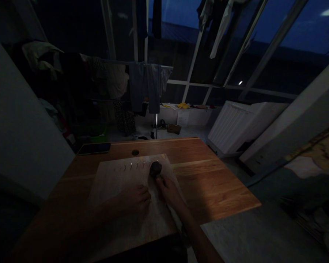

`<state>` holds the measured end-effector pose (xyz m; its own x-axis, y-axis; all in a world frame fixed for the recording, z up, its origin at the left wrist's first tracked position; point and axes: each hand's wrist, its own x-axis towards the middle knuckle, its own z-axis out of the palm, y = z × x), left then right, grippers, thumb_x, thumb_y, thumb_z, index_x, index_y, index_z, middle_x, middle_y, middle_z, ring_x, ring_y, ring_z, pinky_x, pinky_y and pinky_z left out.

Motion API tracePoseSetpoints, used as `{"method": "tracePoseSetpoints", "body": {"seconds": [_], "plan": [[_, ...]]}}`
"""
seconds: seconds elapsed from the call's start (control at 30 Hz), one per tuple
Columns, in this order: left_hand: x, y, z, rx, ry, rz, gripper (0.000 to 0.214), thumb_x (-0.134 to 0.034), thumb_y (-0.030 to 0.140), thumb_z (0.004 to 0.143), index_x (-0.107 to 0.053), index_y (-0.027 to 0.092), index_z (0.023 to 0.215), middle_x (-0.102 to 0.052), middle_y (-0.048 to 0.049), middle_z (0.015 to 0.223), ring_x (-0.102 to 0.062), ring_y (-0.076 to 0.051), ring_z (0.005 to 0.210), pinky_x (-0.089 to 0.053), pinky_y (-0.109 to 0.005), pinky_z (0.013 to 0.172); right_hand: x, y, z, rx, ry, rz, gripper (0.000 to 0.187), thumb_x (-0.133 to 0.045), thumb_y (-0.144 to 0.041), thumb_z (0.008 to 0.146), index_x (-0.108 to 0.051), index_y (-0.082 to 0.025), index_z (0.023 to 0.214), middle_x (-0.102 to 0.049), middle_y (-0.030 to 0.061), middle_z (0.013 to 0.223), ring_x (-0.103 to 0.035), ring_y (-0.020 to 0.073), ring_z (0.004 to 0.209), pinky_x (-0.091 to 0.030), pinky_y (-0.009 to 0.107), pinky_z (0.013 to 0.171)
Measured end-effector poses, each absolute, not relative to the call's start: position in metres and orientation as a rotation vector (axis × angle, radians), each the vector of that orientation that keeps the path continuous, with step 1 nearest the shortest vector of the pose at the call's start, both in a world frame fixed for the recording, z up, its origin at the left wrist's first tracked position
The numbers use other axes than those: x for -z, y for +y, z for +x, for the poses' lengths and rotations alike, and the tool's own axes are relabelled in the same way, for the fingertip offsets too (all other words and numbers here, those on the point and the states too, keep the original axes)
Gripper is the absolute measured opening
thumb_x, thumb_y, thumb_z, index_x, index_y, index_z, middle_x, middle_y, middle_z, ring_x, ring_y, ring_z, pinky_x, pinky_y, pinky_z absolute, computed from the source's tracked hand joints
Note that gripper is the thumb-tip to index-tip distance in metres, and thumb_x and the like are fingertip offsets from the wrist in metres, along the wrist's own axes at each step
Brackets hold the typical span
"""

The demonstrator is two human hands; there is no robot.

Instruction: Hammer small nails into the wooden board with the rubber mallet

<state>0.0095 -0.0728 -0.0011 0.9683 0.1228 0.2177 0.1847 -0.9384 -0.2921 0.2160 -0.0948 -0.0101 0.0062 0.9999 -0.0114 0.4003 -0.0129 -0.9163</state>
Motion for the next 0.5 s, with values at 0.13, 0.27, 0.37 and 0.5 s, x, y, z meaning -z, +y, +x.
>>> {"method": "tracePoseSetpoints", "body": {"seconds": [0.13,0.27,0.37,0.5], "plan": [[-0.006,-0.078,0.010,0.322,-0.257,-2.797,0.015,-0.062,0.011,0.094,-0.069,0.016,0.082,-0.072,-0.0087,0.079,-0.065,-0.022,0.077,-0.047,-0.037,0.073,0.007,-0.094,0.216,-0.906,-1.525,-1.496,0.050,-0.052,-0.062,0.092,-0.071,-0.018,0.104,-0.072,0.0056,0.083,-0.066,0.0221,0.076,-0.052,0.030,0.066],[-0.007,-0.075,0.009,0.317,-0.315,-2.831,0.012,-0.062,0.009,0.093,-0.067,0.017,0.086,-0.071,-0.0072,0.078,-0.066,-0.022,0.077,-0.048,-0.036,0.074,0.007,-0.094,0.216,-0.942,-1.504,-1.540,0.054,-0.052,-0.065,0.092,-0.072,-0.017,0.105,-0.070,0.0042,0.076,-0.065,0.0216,0.071,-0.051,0.030,0.062],[-0.011,-0.068,0.003,0.318,-0.393,-2.884,0.013,-0.064,0.008,0.090,-0.068,0.017,0.099,-0.072,-0.0065,0.083,-0.067,-0.021,0.080,-0.050,-0.034,0.078,0.007,-0.096,0.216,-0.917,-1.485,-1.526,0.052,-0.053,-0.064,0.092,-0.073,-0.018,0.105,-0.073,0.0057,0.084,-0.068,0.0224,0.078,-0.053,0.029,0.066],[-0.022,-0.047,-0.024,0.454,-0.772,-3.056,0.031,-0.061,0.009,0.085,-0.070,0.021,0.112,-0.073,-0.0057,0.094,-0.068,-0.020,0.083,-0.052,-0.031,0.077,0.006,-0.098,0.216,-0.980,-1.469,-1.528,0.054,-0.052,-0.066,0.093,-0.073,-0.019,0.106,-0.068,0.0027,0.070,-0.065,0.0212,0.065,-0.051,0.029,0.059]]}}
